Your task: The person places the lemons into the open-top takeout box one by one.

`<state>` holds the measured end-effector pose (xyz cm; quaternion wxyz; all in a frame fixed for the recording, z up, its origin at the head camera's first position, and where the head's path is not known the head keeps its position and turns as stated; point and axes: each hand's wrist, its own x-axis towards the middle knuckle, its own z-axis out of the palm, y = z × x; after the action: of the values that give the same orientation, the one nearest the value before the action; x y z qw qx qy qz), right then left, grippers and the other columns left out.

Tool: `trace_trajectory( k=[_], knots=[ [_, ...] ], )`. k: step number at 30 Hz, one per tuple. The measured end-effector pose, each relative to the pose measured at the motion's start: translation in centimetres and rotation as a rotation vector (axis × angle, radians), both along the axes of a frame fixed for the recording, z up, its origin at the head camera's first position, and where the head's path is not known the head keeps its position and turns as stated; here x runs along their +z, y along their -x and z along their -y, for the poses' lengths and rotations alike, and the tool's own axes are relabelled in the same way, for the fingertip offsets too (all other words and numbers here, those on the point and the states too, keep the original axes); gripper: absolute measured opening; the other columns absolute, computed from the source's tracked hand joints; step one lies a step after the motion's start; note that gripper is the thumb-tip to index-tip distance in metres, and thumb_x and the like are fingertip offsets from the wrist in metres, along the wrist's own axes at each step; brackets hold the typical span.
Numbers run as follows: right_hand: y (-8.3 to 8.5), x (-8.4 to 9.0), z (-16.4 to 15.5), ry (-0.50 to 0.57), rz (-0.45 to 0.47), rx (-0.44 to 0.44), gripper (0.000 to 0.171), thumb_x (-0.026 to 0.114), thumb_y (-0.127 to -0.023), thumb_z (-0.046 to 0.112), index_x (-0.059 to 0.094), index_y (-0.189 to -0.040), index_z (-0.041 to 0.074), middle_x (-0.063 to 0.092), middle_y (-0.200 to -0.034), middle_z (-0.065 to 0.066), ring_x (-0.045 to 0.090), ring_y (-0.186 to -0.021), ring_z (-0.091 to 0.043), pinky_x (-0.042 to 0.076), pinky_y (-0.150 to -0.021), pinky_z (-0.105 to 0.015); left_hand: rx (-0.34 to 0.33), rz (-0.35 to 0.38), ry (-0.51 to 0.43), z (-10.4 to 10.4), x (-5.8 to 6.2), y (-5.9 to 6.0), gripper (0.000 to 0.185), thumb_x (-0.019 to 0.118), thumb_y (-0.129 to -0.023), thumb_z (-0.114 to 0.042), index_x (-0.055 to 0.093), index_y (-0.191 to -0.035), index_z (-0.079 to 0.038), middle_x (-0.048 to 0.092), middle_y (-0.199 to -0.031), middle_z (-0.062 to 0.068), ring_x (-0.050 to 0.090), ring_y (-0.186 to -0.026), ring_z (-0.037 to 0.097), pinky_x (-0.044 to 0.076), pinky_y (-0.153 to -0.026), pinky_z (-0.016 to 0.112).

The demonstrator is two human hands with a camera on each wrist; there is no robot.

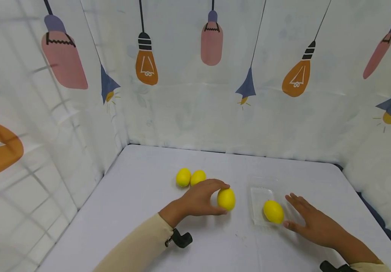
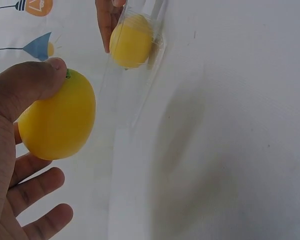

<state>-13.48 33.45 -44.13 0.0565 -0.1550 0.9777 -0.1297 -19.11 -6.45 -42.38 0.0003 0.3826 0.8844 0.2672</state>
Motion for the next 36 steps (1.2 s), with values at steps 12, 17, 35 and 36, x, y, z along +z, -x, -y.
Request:
trace_trajectory(
  k=[12, 17, 35, 36],
  knots=[
    [-0.1, 0.0, 0.0, -0.004, 0.009, -0.006, 0.095, 0.059, -0.091, 0.071, 0.036, -0.158, 0.007, 0.032, -0.161, -0.025, 0.034, -0.14, -0.054, 0.043, -0.093, -0.075, -0.008, -0.006, 0.002, -1.5, -0.1, 0.1, 0.074, 0.08, -0.085, -0.053, 0.055, -0.147, -0.021, 0.055, -0.145, -0.012, 0.045, -0.138, 0.009, 0.037, -0.115, 0.03],
    [0.0, -0.1, -0.1, -0.018, 0.006, -0.005, 0.096, 0.058, -0.092, 0.071, 0.034, -0.159, 0.008, 0.032, -0.16, -0.026, 0.035, -0.14, -0.055, 0.043, -0.092, -0.076, -0.019, -0.01, 0.0, -2.2, -0.1, 0.1, 0.074, 0.08, -0.085, -0.053, 0.055, -0.147, -0.021, 0.054, -0.146, -0.012, 0.045, -0.138, 0.009, 0.038, -0.114, 0.03],
    [0.1, 0.0, 0.1, -0.031, 0.025, -0.016, 0.097, 0.057, -0.091, 0.073, 0.033, -0.16, 0.008, 0.031, -0.161, -0.026, 0.036, -0.139, -0.055, 0.045, -0.091, -0.075, -0.064, -0.03, -0.002, -4.7, -0.2, 0.0, 0.072, 0.08, -0.087, -0.049, 0.055, -0.148, -0.021, 0.054, -0.146, -0.01, 0.044, -0.139, 0.008, 0.037, -0.114, 0.029],
    [0.0, 0.0, 0.2, -0.031, 0.029, -0.017, 0.098, 0.056, -0.091, 0.073, 0.033, -0.16, 0.008, 0.031, -0.161, -0.027, 0.036, -0.139, -0.055, 0.045, -0.091, -0.075, -0.066, -0.033, -0.004, -4.8, -0.2, 0.1, 0.072, 0.08, -0.087, -0.049, 0.054, -0.148, -0.021, 0.054, -0.146, -0.01, 0.044, -0.139, 0.008, 0.037, -0.114, 0.029]
  ],
)
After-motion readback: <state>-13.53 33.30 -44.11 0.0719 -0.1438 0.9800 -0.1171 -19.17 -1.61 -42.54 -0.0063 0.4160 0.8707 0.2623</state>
